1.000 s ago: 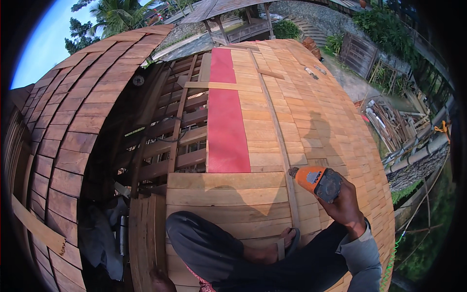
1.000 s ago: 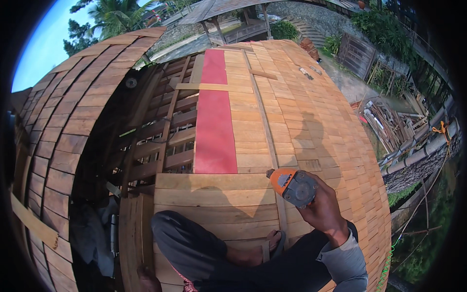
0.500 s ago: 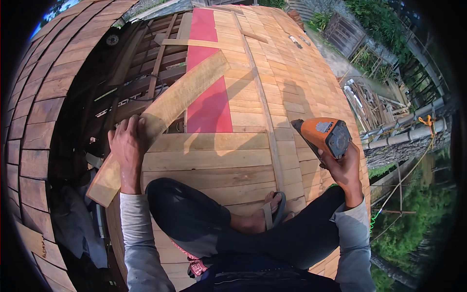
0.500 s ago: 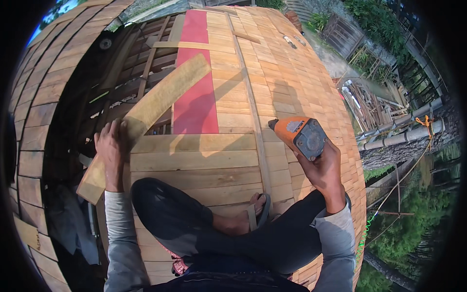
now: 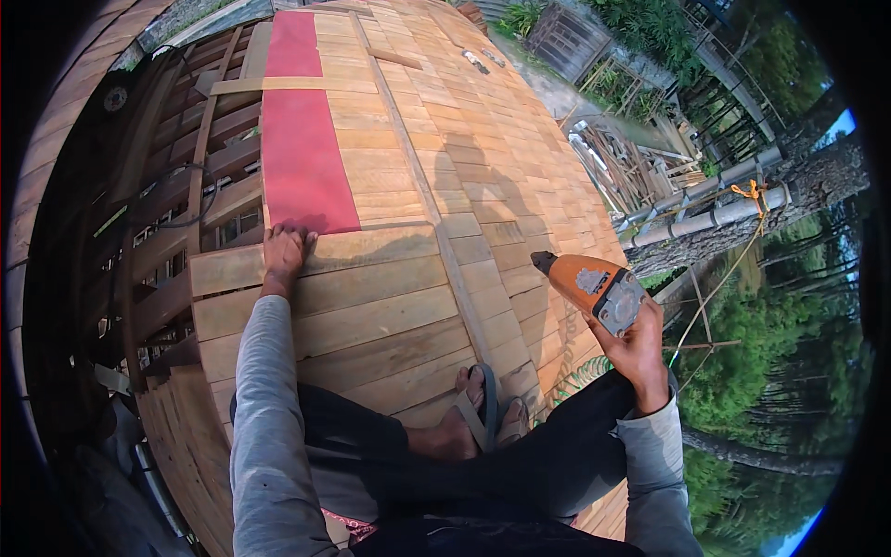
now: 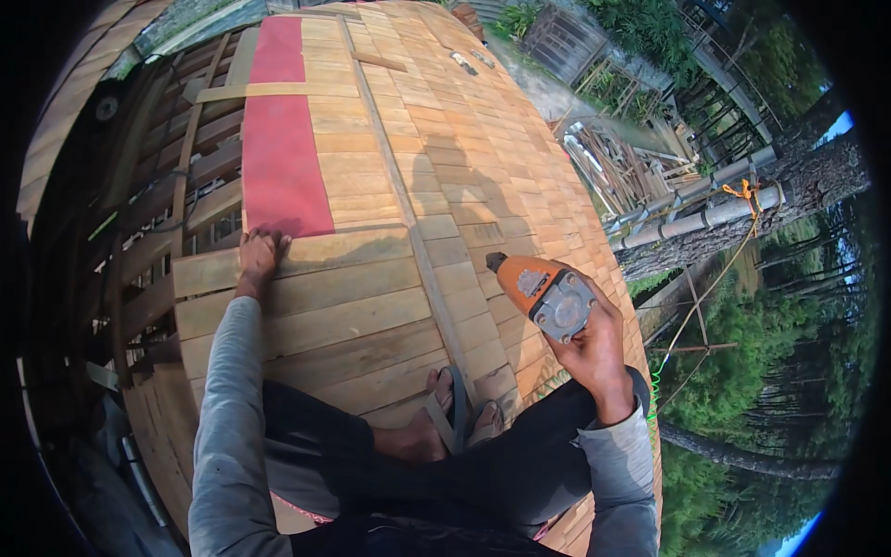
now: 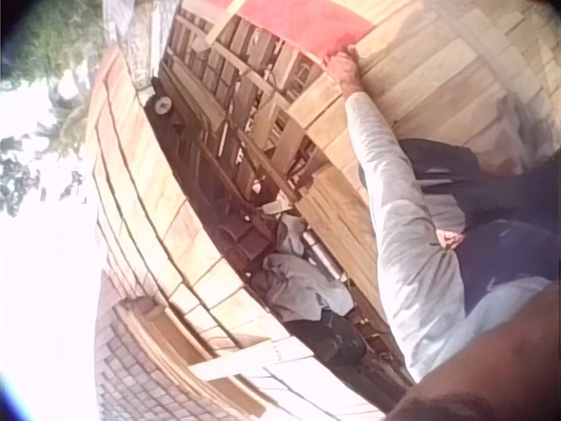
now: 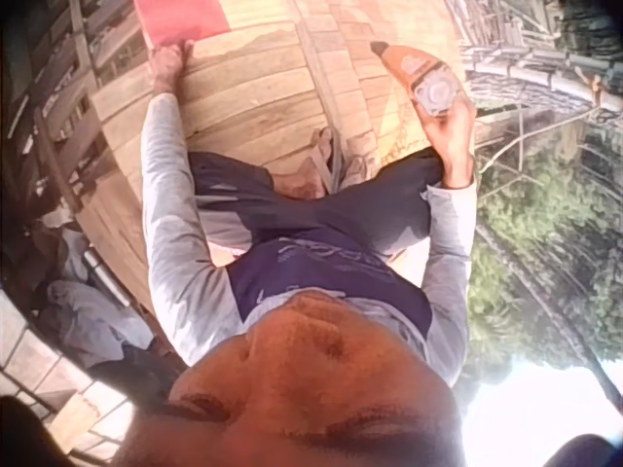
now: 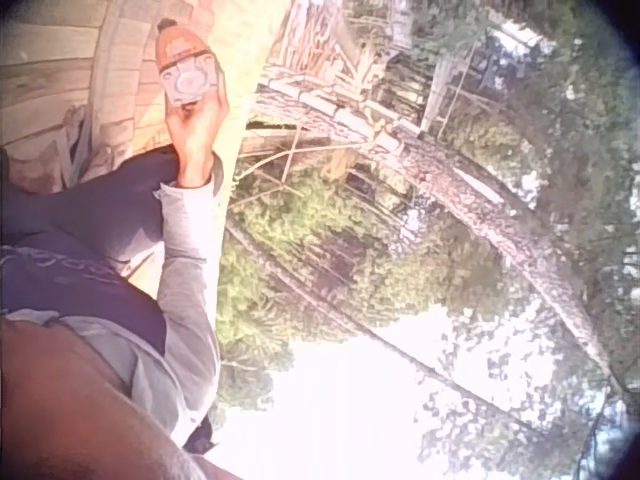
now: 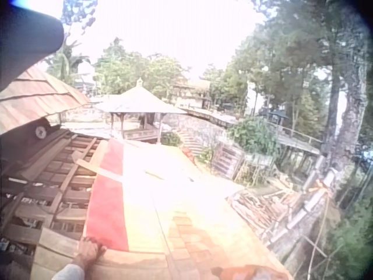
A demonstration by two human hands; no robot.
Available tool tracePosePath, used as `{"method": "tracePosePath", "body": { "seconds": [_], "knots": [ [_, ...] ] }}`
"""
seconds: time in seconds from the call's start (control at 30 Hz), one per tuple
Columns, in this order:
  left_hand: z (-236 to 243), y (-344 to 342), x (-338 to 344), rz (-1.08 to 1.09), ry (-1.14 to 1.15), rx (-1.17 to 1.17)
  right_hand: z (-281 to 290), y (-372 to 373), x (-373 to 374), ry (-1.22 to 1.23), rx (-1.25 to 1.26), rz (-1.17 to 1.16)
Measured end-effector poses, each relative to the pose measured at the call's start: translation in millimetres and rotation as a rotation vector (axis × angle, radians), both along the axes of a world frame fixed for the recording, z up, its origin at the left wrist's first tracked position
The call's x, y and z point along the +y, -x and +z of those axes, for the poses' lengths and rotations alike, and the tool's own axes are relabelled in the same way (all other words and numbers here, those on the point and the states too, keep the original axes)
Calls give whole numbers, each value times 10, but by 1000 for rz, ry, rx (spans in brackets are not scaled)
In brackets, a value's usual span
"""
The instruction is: The person installs wooden tiles on a roof structure by positioning individual boards and securing them using a pneumatic nail gun.
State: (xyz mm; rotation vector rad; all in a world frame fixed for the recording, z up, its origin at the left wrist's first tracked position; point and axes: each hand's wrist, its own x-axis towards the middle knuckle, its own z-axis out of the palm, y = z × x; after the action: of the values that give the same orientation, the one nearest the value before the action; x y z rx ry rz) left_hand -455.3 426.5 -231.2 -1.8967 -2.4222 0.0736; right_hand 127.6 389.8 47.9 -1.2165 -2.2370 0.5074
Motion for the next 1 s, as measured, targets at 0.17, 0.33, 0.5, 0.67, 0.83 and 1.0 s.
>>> {"method": "tracePosePath", "body": {
  "seconds": [0.17,0.33,0.5,0.67,0.83,1.0],
  "knots": [
    [-39,140,-186,-25,-199,17,-116,211,116,20,16,105],
    [18,-97,-193,-72,-199,12,-269,377,330,140,57,126],
    [-106,19,-286,23,-176,43,-570,1113,800,501,27,103],
    [-218,78,-315,47,-228,108,-1369,2006,1127,825,169,134],
    [-178,-160,-220,33,-201,109,-2391,2373,1139,599,221,160],
    [-36,-256,-241,59,-165,67,-2645,2538,1045,464,140,184]
  ]
}}
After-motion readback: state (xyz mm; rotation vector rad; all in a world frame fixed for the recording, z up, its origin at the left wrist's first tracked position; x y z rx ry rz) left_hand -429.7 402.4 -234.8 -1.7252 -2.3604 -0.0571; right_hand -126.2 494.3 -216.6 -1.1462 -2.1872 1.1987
